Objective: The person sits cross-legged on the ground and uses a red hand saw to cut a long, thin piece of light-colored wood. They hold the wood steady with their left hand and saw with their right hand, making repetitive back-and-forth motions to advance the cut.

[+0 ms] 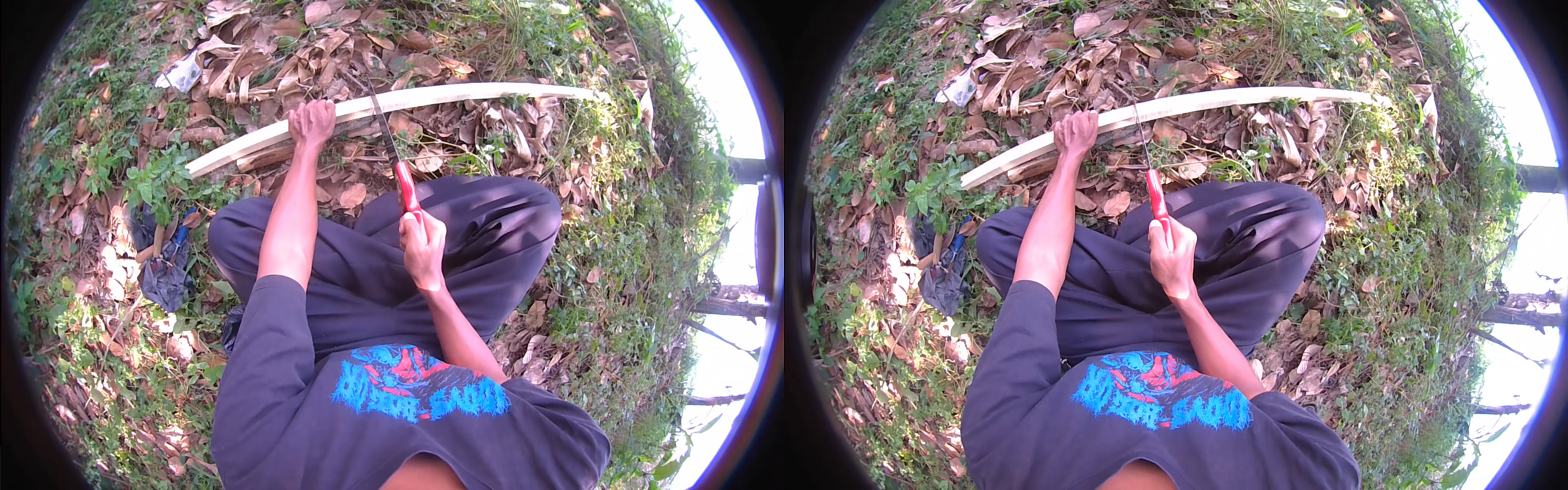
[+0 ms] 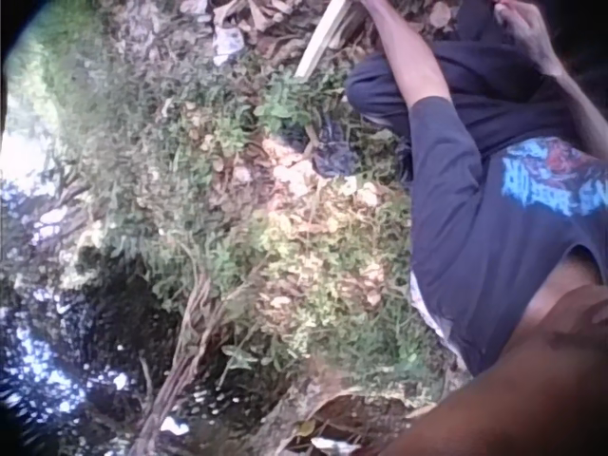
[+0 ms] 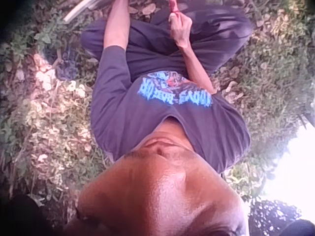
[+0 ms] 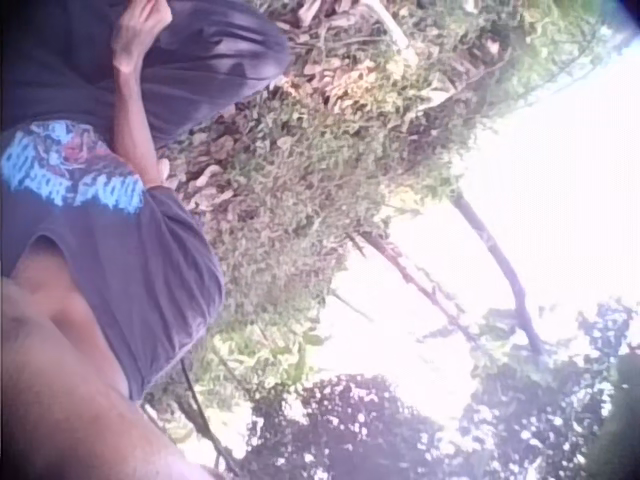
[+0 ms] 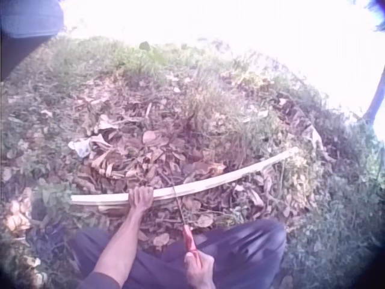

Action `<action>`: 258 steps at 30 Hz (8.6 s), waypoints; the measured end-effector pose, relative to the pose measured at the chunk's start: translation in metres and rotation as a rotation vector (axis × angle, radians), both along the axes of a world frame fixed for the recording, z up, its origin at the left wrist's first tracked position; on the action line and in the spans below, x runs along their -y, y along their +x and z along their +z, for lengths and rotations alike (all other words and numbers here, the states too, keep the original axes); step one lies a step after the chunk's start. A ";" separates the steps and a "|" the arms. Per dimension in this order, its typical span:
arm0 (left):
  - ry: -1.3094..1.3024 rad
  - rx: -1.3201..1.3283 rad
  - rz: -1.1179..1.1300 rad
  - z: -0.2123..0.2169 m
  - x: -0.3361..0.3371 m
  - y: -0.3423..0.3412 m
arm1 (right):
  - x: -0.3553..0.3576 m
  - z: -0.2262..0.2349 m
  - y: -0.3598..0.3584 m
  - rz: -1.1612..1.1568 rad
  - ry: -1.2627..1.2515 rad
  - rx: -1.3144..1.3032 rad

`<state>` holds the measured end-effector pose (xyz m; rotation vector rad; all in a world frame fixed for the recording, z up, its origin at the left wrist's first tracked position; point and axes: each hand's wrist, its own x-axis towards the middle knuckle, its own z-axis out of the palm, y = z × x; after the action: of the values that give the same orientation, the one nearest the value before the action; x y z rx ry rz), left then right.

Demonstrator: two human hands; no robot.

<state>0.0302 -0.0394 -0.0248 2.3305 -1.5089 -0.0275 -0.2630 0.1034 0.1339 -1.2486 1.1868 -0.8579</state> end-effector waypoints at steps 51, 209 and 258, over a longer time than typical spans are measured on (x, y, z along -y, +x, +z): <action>-0.016 -0.057 0.103 -0.002 0.006 -0.008 | 0.048 -0.011 0.032 -0.038 0.044 0.067; -0.017 -0.048 0.072 -0.004 0.004 -0.004 | 0.017 0.009 0.023 -0.054 0.136 0.139; 0.084 -0.174 0.055 0.004 0.001 0.001 | 0.015 0.013 0.005 0.018 0.136 0.157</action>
<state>0.0311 -0.0402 -0.0208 2.3651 -1.3834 -0.2771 -0.2583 0.0884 0.1472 -1.0610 1.0877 -0.8327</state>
